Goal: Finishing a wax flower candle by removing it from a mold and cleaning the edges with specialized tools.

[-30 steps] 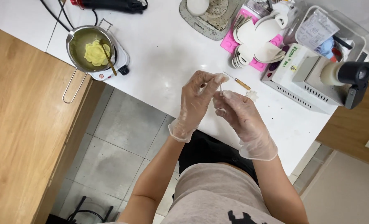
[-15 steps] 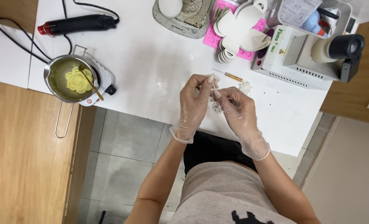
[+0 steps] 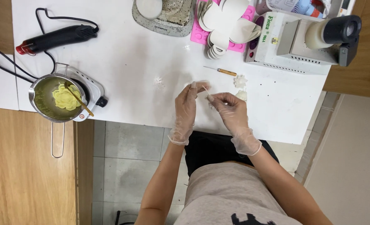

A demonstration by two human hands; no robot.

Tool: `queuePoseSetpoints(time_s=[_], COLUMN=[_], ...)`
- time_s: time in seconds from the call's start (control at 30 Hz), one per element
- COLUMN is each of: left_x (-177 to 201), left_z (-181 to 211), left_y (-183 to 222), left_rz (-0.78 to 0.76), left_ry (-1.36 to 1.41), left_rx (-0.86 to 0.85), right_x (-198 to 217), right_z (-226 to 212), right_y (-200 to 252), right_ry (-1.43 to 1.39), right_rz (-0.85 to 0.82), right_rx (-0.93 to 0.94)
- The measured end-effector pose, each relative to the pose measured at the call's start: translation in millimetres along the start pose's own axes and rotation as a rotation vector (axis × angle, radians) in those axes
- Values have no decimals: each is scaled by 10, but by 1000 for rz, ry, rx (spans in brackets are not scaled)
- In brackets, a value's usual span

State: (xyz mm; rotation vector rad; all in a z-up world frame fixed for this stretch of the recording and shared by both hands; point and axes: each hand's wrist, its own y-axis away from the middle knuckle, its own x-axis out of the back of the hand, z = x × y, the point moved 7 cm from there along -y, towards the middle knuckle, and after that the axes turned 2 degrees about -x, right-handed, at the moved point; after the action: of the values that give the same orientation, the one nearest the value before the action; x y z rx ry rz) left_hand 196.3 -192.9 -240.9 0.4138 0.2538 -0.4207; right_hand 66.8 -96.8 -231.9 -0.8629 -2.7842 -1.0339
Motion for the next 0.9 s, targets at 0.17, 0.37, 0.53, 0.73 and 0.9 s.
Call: queuePoseSetpoints(time_s=[0.17,0.37,0.53,0.73,0.9], left_x=[-74,-153,-130,-229,-144], left_z=[138,85,-70,150,-158], left_y=[-44,-99,-138,-163,-152], left_rz=[-29,-128,-123,-154,-93], left_ry=[57,106,206,205,191], left_rx=[208,197,172,191,314], right_x=[57,62,26,73,87], right_z=[-44,-79,-124,-63,0], right_y=[-58,-114,-104,-88,-83], right_ry=[-88,-131,-137,-38,-103], right_rz=[14,-54,-141,-148,-162], right_rx=[16,-13,-81,-157,-168])
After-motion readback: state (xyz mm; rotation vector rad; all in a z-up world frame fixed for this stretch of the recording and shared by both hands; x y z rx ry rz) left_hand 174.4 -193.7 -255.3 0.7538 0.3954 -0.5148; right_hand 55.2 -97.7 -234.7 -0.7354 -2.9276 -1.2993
